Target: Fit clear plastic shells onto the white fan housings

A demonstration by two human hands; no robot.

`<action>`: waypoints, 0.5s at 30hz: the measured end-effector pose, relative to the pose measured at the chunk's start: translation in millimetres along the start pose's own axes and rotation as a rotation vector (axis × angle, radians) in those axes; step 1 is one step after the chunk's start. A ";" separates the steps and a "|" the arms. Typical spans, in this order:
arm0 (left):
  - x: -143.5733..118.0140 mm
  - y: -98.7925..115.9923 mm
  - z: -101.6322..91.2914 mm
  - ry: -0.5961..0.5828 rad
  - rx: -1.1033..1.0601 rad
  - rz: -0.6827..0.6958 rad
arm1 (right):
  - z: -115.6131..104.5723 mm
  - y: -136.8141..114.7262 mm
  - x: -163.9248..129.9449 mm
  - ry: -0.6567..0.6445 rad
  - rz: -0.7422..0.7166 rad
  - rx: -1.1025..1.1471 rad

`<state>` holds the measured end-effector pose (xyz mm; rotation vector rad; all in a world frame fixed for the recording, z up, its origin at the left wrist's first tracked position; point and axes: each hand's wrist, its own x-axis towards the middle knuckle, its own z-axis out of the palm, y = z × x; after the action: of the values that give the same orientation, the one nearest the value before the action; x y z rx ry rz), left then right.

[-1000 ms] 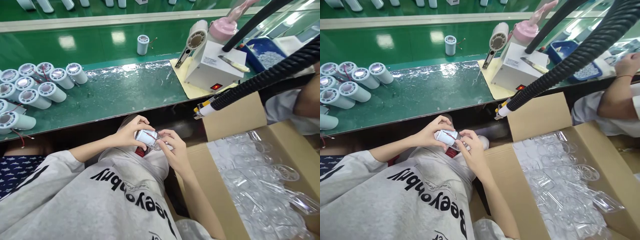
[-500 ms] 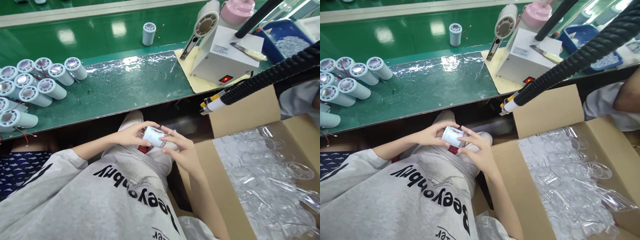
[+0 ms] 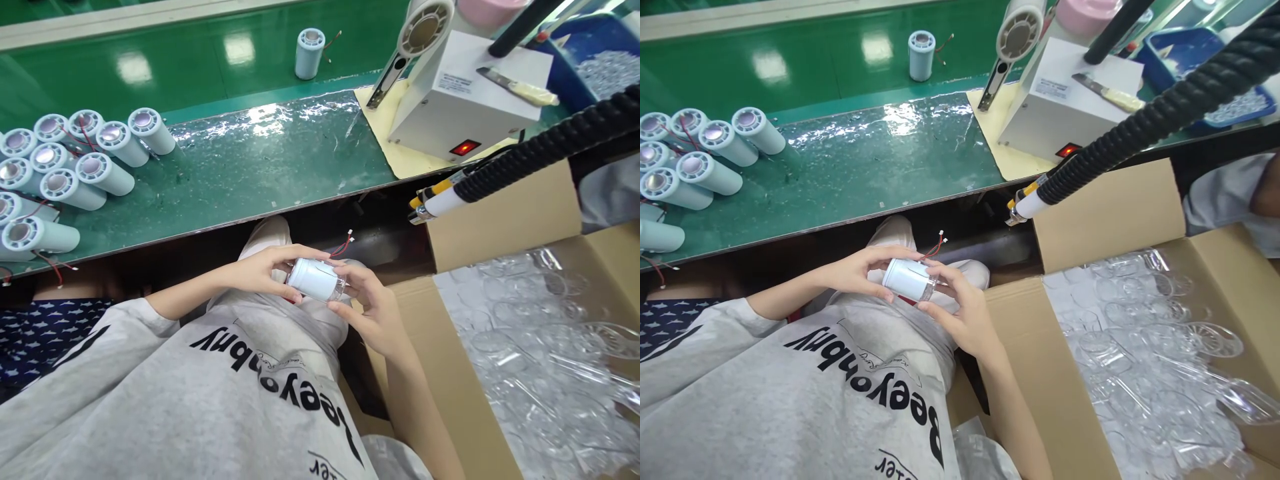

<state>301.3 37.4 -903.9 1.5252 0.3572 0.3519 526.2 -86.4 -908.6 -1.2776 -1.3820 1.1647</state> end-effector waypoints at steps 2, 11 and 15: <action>-0.8 1.0 -1.0 -0.002 0.057 0.017 | -0.3 -2.3 1.2 -0.009 0.047 0.039; -3.3 0.1 -2.1 -0.010 0.142 0.060 | 1.2 -3.6 4.1 -0.016 0.185 0.274; -3.1 -1.6 -2.4 -0.010 0.150 0.085 | 4.2 -0.9 5.5 0.003 0.253 0.340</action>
<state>297.5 38.1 -905.5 1.6917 0.3172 0.3912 521.5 -81.1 -908.2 -1.2267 -0.9835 1.4961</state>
